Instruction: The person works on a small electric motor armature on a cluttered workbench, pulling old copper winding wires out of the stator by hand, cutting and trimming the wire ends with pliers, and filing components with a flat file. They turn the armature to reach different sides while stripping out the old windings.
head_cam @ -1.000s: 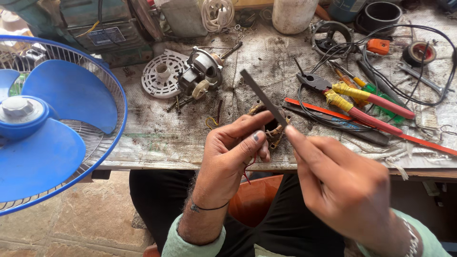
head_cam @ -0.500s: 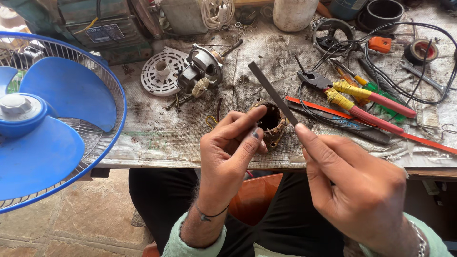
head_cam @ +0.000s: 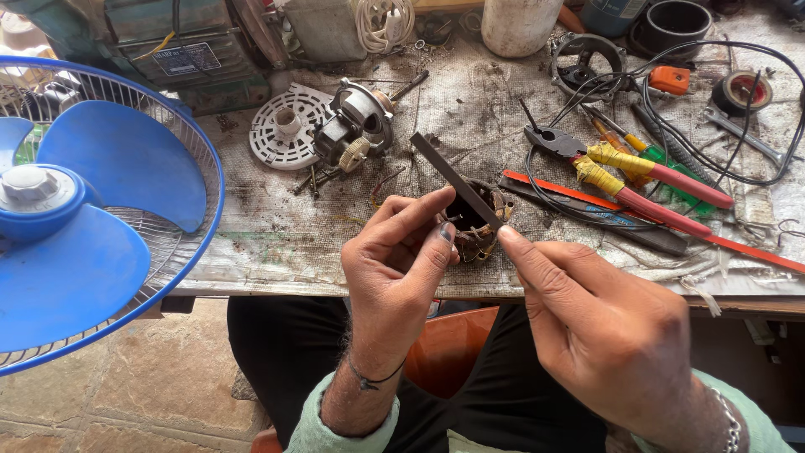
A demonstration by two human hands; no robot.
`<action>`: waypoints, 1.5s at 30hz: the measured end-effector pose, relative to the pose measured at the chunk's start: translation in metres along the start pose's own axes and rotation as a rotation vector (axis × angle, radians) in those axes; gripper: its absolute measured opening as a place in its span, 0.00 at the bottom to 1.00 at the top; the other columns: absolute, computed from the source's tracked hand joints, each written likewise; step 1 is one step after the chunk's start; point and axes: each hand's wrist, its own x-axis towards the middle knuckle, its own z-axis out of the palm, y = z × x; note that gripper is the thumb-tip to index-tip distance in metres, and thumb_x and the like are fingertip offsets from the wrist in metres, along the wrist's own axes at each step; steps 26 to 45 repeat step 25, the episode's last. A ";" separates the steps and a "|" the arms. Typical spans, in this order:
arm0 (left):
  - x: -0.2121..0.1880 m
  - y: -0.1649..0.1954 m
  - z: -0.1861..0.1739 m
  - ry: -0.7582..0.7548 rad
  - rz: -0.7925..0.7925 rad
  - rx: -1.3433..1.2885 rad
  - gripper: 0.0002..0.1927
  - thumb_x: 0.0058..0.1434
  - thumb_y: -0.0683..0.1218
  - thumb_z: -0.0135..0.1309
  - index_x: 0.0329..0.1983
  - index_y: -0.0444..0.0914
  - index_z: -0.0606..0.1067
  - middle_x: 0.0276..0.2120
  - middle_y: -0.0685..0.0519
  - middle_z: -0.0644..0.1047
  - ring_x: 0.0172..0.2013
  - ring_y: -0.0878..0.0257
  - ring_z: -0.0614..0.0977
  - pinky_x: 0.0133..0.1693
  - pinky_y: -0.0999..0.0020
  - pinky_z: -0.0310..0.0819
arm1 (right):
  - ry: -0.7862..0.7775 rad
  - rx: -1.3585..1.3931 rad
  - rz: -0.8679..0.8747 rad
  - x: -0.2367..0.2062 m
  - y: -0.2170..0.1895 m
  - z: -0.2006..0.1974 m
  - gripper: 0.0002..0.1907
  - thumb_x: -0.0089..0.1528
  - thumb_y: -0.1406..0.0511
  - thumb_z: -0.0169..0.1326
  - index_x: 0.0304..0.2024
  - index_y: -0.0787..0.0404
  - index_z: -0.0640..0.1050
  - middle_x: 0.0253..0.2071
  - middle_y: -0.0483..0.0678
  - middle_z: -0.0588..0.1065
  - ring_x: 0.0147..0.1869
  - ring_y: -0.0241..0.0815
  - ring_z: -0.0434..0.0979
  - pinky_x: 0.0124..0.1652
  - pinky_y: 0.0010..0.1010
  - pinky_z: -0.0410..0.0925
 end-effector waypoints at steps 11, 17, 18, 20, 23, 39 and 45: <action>0.003 0.000 -0.003 0.010 -0.047 -0.092 0.15 0.66 0.31 0.55 0.56 0.26 0.78 0.40 0.54 0.74 0.37 0.72 0.78 0.40 0.76 0.81 | -0.034 0.004 -0.012 0.003 0.004 0.005 0.24 0.56 0.74 0.62 0.56 0.60 0.81 0.40 0.48 0.80 0.31 0.44 0.80 0.30 0.33 0.71; 0.003 0.002 -0.005 0.005 -0.046 -0.037 0.15 0.67 0.33 0.55 0.57 0.28 0.78 0.39 0.54 0.75 0.37 0.72 0.80 0.40 0.77 0.80 | -0.010 -0.016 0.002 0.003 0.005 0.002 0.21 0.58 0.73 0.62 0.55 0.59 0.81 0.40 0.49 0.80 0.33 0.44 0.81 0.31 0.33 0.71; 0.003 0.002 -0.005 0.006 -0.046 -0.012 0.16 0.68 0.33 0.55 0.58 0.28 0.78 0.39 0.55 0.75 0.37 0.71 0.80 0.39 0.78 0.79 | -0.010 -0.020 0.003 0.004 0.005 0.001 0.21 0.58 0.73 0.62 0.55 0.59 0.81 0.40 0.49 0.80 0.33 0.44 0.81 0.32 0.33 0.72; 0.004 0.001 -0.007 0.006 -0.040 -0.047 0.16 0.69 0.35 0.53 0.60 0.30 0.76 0.39 0.55 0.75 0.37 0.71 0.80 0.37 0.78 0.78 | 0.003 -0.004 0.008 0.008 0.002 -0.002 0.21 0.59 0.73 0.62 0.56 0.60 0.81 0.42 0.49 0.81 0.35 0.44 0.82 0.33 0.32 0.73; 0.004 -0.002 -0.012 -0.010 -0.023 -0.081 0.17 0.73 0.37 0.53 0.64 0.30 0.75 0.39 0.55 0.73 0.35 0.73 0.76 0.32 0.80 0.71 | 0.008 -0.008 0.022 0.021 -0.007 -0.008 0.21 0.60 0.73 0.62 0.56 0.60 0.81 0.43 0.50 0.81 0.36 0.44 0.83 0.35 0.32 0.73; 0.005 -0.006 -0.015 -0.015 -0.019 -0.095 0.17 0.75 0.38 0.52 0.65 0.30 0.76 0.40 0.55 0.72 0.34 0.73 0.74 0.31 0.80 0.67 | 0.008 -0.015 0.027 -0.008 -0.082 -0.058 0.21 0.60 0.73 0.62 0.56 0.60 0.81 0.43 0.50 0.81 0.37 0.44 0.83 0.35 0.32 0.73; 0.005 -0.006 -0.015 -0.015 -0.019 -0.095 0.17 0.75 0.38 0.52 0.65 0.30 0.76 0.40 0.55 0.72 0.34 0.73 0.74 0.31 0.80 0.67 | 0.008 -0.015 0.027 -0.008 -0.082 -0.058 0.21 0.60 0.73 0.62 0.56 0.60 0.81 0.43 0.50 0.81 0.37 0.44 0.83 0.35 0.32 0.73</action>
